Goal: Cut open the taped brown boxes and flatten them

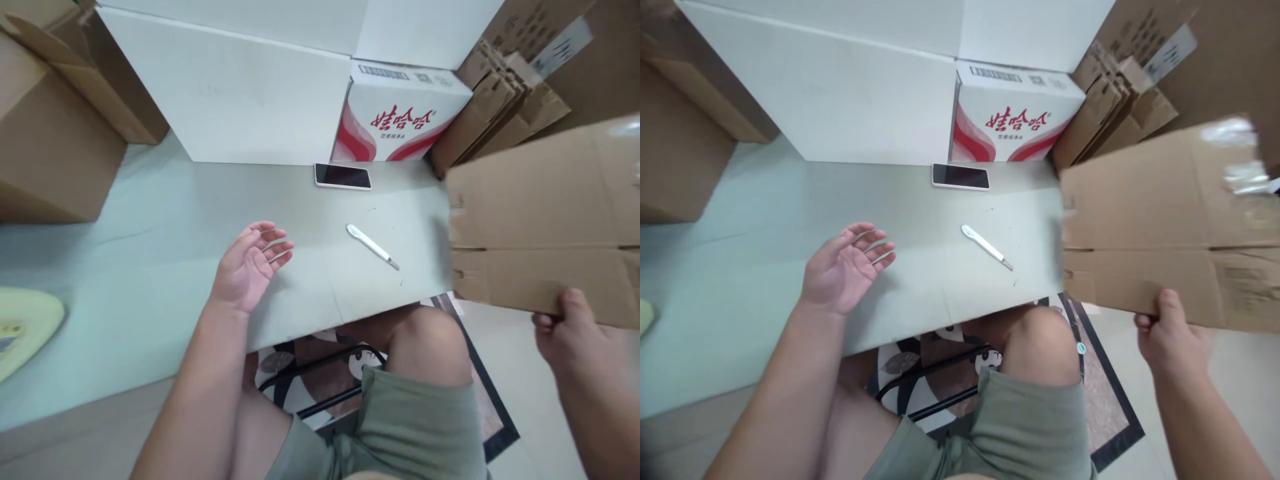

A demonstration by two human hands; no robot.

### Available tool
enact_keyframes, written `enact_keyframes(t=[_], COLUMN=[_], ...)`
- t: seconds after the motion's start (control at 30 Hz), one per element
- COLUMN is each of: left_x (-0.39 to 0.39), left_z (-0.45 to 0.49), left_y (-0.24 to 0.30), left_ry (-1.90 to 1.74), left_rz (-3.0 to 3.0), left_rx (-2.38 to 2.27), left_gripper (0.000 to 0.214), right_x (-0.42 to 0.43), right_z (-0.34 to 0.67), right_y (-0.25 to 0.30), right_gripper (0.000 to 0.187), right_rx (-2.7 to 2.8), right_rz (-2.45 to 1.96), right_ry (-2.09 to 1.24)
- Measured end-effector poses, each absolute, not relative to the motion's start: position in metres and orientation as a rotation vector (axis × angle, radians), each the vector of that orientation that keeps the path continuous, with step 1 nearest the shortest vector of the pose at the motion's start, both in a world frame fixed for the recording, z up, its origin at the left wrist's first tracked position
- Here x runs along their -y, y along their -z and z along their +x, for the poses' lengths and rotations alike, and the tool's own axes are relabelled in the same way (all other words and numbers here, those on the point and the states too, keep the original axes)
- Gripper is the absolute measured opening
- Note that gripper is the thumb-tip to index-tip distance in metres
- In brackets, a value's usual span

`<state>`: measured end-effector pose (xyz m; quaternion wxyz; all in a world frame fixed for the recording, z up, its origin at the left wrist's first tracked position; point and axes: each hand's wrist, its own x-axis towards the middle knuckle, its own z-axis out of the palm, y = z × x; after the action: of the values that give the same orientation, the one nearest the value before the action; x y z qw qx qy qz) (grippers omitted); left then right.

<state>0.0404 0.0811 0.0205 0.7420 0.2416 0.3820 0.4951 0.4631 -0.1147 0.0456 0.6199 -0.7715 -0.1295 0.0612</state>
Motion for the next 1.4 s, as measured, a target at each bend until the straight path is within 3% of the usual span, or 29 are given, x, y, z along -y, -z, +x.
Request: enact_keyframes(t=[0.13,0.37,0.57,0.93,1.3,1.4], left_x=[-0.083,-0.087,-0.090,-0.100,-0.107,-0.108], left_z=[0.044,0.048,0.048,0.045,0.051,0.051], left_y=[-0.020,-0.018,-0.020,-0.017,-0.015,-0.017], left_ry=[-1.076,-1.052,-1.072,-1.091,-1.105,-1.103], left_rz=[0.537,0.546,0.512,0.474,0.460,0.450], left_rx=[-0.850,-0.859,-0.841,-0.841,-0.878,-0.877], left_gripper=[0.015,0.013,0.014,0.018,0.018,0.018], right_x=[0.108,0.049,0.004,-0.050,-0.134,-0.127], right_z=[0.499,0.534,0.534,0.555,0.556,0.562], right_y=[-0.054,-0.062,-0.077,-0.088,-0.100,-0.091], right_gripper=[0.026,0.010,0.026,0.028,0.053,0.051], right_rx=[0.314,0.413,0.445,0.601,0.979,0.993], right_rz=[-1.934,-2.199,-2.300,-2.470,-2.499,-2.515], right_ry=[0.231,0.298,0.294,0.290,0.061,0.010])
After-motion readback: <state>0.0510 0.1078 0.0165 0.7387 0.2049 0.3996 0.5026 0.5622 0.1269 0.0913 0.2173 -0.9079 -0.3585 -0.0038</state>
